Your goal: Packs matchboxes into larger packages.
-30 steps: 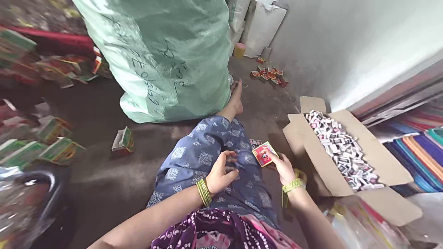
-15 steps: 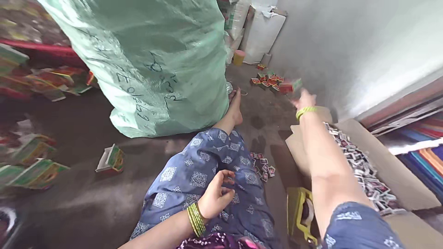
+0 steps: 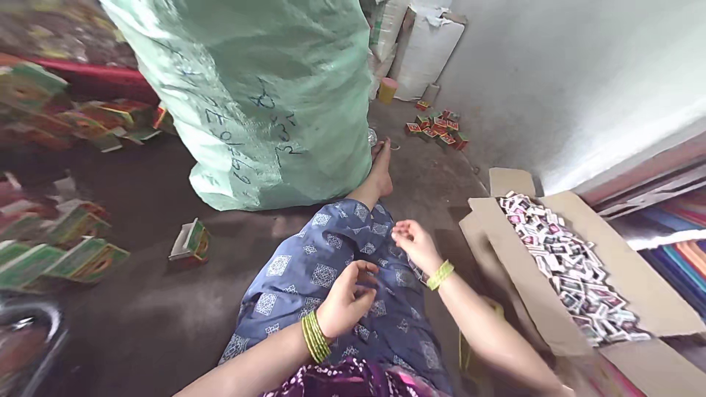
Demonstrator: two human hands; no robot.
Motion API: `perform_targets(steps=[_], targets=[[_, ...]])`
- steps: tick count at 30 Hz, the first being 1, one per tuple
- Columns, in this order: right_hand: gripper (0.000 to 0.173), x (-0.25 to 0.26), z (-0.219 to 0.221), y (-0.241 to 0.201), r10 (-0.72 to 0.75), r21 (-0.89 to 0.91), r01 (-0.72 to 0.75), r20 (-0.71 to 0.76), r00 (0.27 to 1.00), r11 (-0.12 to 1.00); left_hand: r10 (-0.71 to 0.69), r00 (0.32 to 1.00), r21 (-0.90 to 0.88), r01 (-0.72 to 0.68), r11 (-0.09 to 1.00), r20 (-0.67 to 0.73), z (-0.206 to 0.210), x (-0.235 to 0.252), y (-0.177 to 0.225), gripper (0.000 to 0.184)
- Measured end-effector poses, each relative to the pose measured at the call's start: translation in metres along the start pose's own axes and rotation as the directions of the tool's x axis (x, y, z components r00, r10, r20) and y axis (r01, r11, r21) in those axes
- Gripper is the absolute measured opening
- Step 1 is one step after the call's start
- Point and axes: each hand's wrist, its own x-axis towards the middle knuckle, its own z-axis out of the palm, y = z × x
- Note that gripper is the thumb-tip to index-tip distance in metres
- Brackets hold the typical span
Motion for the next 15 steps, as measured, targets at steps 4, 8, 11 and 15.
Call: perform_targets(steps=[4, 8, 11, 15], targets=[[0.041, -0.052, 0.03, 0.035, -0.119, -0.079, 0.12, 0.016, 0.993, 0.99, 0.131, 0.976, 0.051, -0.124, 0.991, -0.175, -0.033, 0.002, 0.027, 0.037], [0.034, -0.08, 0.045, 0.04, -0.265, -0.265, 0.245, -0.04, 0.963, 0.932, 0.076, 0.841, 0.187, 0.03, 0.982, -0.535, -0.092, -0.015, 0.028, 0.033], [0.029, -0.081, 0.054, 0.04, -0.32, -0.233, 0.297, -0.067, 0.945, 0.926, -0.077, 0.548, 0.078, 0.254, 0.964, -0.833, -0.135, -0.036, 0.008, 0.05], [0.029, -0.08, 0.059, 0.039, -0.338, -0.202, 0.32, -0.056, 0.94, 0.925, -0.269, 0.038, -0.221, 0.463, 0.858, -0.963, -0.187, -0.063, -0.024, 0.086]])
